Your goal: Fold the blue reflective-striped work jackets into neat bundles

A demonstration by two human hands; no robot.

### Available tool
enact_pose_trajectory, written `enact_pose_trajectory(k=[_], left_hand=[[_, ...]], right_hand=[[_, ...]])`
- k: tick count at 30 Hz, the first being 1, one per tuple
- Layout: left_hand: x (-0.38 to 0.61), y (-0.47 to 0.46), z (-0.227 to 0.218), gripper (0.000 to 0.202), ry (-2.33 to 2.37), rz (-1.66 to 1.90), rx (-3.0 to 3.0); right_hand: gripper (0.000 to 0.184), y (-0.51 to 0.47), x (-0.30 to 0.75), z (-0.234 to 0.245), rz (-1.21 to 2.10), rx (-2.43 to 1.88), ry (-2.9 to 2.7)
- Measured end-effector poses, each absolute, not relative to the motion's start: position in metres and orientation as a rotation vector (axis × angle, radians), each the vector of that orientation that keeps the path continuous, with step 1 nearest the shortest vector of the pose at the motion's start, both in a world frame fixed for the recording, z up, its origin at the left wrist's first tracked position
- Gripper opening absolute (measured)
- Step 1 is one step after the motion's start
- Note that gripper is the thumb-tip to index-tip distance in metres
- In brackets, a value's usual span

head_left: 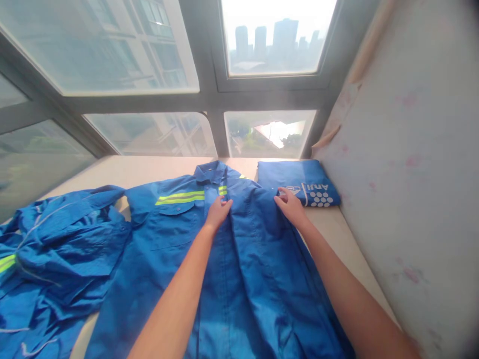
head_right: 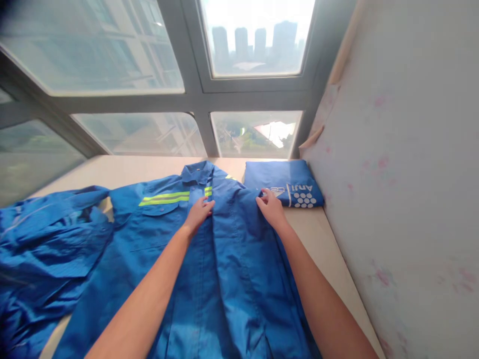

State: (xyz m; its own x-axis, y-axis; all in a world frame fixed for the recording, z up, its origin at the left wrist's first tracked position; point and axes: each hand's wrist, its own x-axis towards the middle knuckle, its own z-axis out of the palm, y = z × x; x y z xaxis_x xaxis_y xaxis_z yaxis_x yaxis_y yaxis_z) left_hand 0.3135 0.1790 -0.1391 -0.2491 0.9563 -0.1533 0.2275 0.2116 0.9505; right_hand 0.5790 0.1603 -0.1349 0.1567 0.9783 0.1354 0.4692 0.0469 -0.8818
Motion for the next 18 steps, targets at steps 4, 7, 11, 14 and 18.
enact_pose_trajectory(k=[4,7,11,14,18], left_hand=[[0.324,0.232,-0.147,0.048,1.616,1.165,1.030],[0.335,0.261,-0.148,0.037,1.517,1.174,0.939],[0.342,0.287,-0.147,0.028,1.403,1.147,0.810],[0.339,0.301,-0.147,0.036,1.363,1.169,0.728],[0.335,0.310,-0.151,0.043,1.316,1.219,0.656]], right_hand=[[0.063,0.167,0.579,-0.156,0.854,-1.477,-1.437],[0.061,0.166,0.580,-0.166,0.923,-1.404,-1.373],[0.052,0.167,0.582,-0.162,0.914,-1.343,-1.220],[0.044,0.168,0.586,-0.155,0.924,-1.327,-1.068],[0.037,0.170,0.591,-0.153,0.860,-1.350,-0.899]])
